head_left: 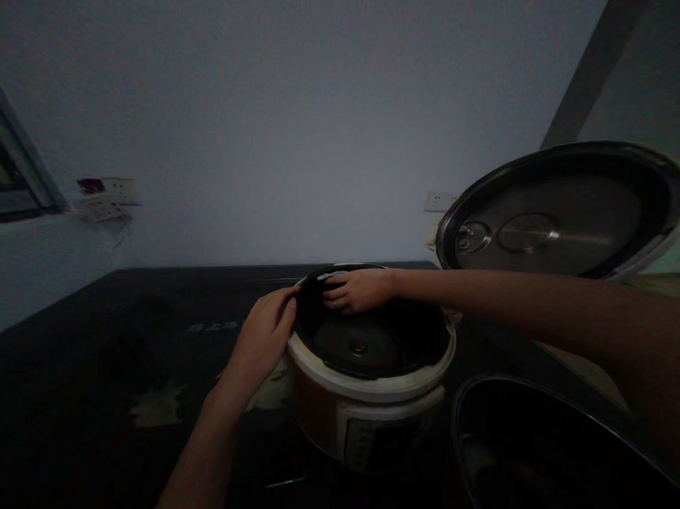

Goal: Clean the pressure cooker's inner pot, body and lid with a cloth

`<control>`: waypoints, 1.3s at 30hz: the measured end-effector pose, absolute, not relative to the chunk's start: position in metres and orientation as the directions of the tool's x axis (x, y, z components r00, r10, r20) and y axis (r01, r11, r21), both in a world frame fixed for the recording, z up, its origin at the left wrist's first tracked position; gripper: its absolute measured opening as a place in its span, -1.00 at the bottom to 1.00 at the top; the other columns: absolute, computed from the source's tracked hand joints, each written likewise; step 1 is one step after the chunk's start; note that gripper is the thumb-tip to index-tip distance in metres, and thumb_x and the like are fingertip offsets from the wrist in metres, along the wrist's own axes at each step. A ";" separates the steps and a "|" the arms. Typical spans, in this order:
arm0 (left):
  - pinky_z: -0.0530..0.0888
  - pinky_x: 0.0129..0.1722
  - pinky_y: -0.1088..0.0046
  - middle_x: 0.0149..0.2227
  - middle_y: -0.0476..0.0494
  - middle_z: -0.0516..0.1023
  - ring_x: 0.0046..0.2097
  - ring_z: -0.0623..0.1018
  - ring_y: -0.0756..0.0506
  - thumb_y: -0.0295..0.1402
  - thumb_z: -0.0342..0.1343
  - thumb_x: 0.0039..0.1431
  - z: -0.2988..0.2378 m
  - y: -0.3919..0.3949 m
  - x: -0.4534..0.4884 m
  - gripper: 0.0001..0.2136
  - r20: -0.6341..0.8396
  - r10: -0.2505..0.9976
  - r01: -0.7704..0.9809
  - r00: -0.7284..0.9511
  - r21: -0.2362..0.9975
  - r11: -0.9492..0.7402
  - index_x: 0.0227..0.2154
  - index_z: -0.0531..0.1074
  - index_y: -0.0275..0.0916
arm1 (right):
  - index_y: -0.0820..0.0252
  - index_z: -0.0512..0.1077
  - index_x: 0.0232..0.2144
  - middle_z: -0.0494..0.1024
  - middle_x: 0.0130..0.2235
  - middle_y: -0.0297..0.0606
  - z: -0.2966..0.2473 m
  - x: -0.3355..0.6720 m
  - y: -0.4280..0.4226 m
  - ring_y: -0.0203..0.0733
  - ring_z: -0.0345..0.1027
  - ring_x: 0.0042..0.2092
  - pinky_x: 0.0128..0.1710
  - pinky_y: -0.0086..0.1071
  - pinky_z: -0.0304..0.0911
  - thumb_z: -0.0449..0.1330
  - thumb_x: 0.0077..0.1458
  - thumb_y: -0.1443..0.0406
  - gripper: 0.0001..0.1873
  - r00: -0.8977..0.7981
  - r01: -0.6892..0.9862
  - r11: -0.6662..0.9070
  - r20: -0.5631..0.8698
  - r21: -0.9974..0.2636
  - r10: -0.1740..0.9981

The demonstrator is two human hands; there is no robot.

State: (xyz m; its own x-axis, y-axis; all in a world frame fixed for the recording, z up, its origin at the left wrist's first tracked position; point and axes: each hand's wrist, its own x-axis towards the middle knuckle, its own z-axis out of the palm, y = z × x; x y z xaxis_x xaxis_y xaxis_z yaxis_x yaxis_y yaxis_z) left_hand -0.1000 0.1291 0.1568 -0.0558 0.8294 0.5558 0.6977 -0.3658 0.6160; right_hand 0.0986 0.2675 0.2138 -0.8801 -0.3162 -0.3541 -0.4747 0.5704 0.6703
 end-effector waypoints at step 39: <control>0.28 0.13 0.19 0.02 -0.27 0.49 0.10 0.41 -0.17 -0.26 -0.15 0.28 0.160 0.125 -0.098 -0.61 0.541 0.840 0.699 -0.049 0.619 -0.358 0.02 0.40 -0.32 | 0.39 0.40 -0.37 0.45 -0.45 -0.22 0.203 0.072 0.223 -0.33 0.20 -0.52 -0.56 -0.48 0.09 -0.01 0.02 0.54 -0.80 -0.442 0.726 0.302 -0.082 -0.618 0.893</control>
